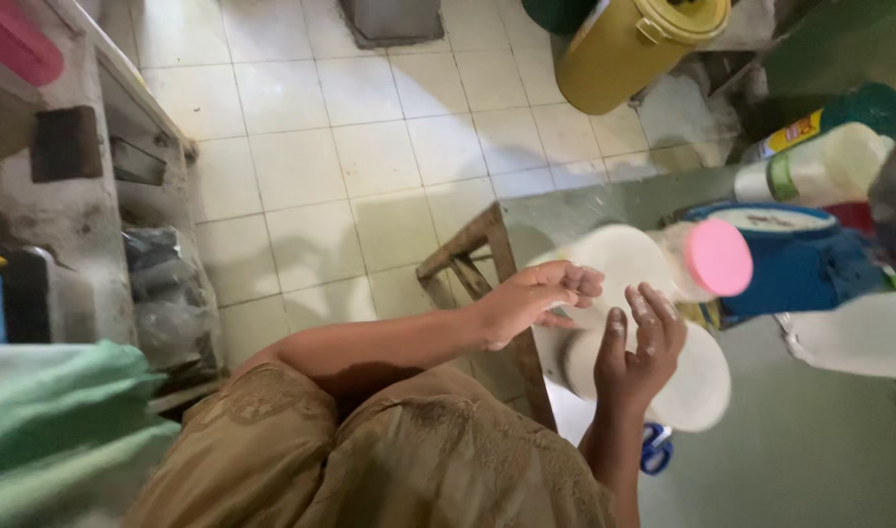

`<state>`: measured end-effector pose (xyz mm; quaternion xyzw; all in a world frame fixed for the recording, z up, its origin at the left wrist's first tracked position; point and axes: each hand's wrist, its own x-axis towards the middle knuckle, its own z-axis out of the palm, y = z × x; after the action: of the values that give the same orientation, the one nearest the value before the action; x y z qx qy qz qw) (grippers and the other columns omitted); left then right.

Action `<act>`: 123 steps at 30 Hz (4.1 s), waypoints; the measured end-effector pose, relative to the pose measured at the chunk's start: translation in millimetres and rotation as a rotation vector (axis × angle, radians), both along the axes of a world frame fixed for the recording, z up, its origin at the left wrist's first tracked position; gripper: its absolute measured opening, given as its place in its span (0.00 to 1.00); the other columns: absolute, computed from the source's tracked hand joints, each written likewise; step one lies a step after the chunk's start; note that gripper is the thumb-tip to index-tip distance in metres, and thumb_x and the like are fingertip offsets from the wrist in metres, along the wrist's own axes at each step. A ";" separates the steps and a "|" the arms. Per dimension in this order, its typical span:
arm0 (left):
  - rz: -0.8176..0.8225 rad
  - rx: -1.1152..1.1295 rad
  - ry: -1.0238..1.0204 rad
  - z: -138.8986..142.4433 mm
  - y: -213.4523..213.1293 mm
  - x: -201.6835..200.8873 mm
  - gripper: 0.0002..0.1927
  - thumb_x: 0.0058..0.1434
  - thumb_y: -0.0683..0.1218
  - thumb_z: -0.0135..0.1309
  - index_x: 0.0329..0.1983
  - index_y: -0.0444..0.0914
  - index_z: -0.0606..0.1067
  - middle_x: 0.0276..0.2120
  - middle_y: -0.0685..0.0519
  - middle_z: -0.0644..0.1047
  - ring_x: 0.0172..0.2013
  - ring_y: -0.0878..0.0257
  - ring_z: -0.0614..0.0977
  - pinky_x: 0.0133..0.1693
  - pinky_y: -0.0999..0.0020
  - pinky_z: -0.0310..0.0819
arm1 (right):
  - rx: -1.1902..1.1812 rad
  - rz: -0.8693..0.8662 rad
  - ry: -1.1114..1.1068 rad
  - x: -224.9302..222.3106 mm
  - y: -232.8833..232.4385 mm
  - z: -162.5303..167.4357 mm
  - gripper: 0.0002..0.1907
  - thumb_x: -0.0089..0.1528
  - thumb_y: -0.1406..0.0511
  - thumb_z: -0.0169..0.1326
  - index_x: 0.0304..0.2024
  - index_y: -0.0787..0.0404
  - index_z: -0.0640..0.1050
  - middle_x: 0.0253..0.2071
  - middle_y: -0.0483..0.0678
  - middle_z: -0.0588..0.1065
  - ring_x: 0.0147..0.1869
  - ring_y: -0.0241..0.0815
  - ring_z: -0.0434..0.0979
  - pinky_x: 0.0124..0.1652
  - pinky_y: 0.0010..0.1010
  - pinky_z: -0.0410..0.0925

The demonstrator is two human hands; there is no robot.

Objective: The person wipes their hands with a cloth, then operates a dough mixer: they press the machine's buttons to run it and hold the wire guard over the mixing bowl while dough mixes inside. They adjust the guard and press controls again as the machine runs.

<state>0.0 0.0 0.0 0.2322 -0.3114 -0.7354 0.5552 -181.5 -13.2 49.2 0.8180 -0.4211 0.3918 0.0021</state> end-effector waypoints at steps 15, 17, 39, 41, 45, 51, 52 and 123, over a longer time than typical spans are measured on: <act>0.180 0.037 -0.243 -40.8 -41.3 210.0 0.25 0.71 0.38 0.41 0.71 0.32 0.69 0.57 0.39 0.75 0.49 0.52 0.77 0.56 0.52 0.68 | 0.230 0.318 0.043 217.1 -85.3 -69.7 0.24 0.72 0.61 0.48 0.66 0.67 0.71 0.70 0.62 0.68 0.76 0.65 0.64 0.71 0.52 0.58; 0.243 0.052 -0.078 -47.9 -56.6 240.6 0.21 0.71 0.39 0.40 0.66 0.30 0.68 0.64 0.43 0.71 0.58 0.52 0.76 0.62 0.52 0.67 | 0.246 0.392 0.039 249.0 -111.2 -74.6 0.23 0.71 0.61 0.48 0.66 0.67 0.71 0.70 0.61 0.68 0.75 0.64 0.65 0.71 0.52 0.60; 0.545 0.247 -0.484 -34.9 -414.6 436.9 0.27 0.64 0.42 0.43 0.67 0.32 0.68 0.67 0.42 0.71 0.69 0.51 0.70 0.66 0.57 0.65 | 0.432 0.750 0.157 466.3 -523.6 -108.2 0.33 0.66 0.59 0.57 0.69 0.67 0.65 0.70 0.61 0.66 0.73 0.63 0.66 0.67 0.50 0.62; 0.486 0.218 -0.460 -39.3 -429.6 424.9 0.27 0.64 0.40 0.42 0.68 0.32 0.67 0.69 0.42 0.69 0.70 0.51 0.68 0.68 0.58 0.63 | 0.424 0.688 0.213 450.5 -532.8 -115.9 0.31 0.67 0.60 0.57 0.69 0.66 0.66 0.70 0.61 0.67 0.73 0.63 0.66 0.67 0.52 0.61; 0.370 0.150 -0.485 -62.2 -461.1 408.5 0.25 0.67 0.39 0.42 0.68 0.30 0.67 0.69 0.41 0.69 0.71 0.50 0.68 0.69 0.59 0.64 | 0.437 0.561 0.245 430.7 -553.1 -128.3 0.31 0.66 0.60 0.56 0.68 0.66 0.67 0.70 0.62 0.66 0.73 0.63 0.66 0.67 0.52 0.61; 0.360 0.080 -0.153 -98.2 -495.5 388.4 0.27 0.68 0.39 0.46 0.71 0.29 0.63 0.66 0.44 0.70 0.69 0.53 0.68 0.64 0.61 0.65 | 0.452 0.483 0.141 406.2 -564.1 -124.1 0.32 0.65 0.61 0.57 0.68 0.66 0.67 0.70 0.62 0.66 0.72 0.66 0.66 0.66 0.51 0.61; 0.353 0.082 -0.200 -99.3 -497.6 388.6 0.26 0.69 0.40 0.46 0.71 0.30 0.64 0.66 0.44 0.71 0.68 0.54 0.69 0.64 0.61 0.65 | 0.429 0.475 0.138 403.0 -565.4 -121.8 0.32 0.64 0.61 0.57 0.68 0.65 0.67 0.70 0.62 0.66 0.72 0.66 0.65 0.66 0.53 0.60; 0.689 -0.005 -2.058 -48.6 -299.2 516.7 0.26 0.74 0.57 0.44 0.71 0.42 0.70 0.70 0.52 0.70 0.76 0.37 0.51 0.63 0.26 0.13 | 0.398 0.868 0.494 566.0 -444.7 -86.7 0.27 0.68 0.56 0.49 0.67 0.59 0.70 0.73 0.51 0.64 0.80 0.58 0.51 0.66 0.79 0.36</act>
<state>516.7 -299.2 -48.6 0.8115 -0.5472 0.0080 0.2049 384.5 -458.0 -37.4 0.9693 -0.0975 0.0652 -0.2163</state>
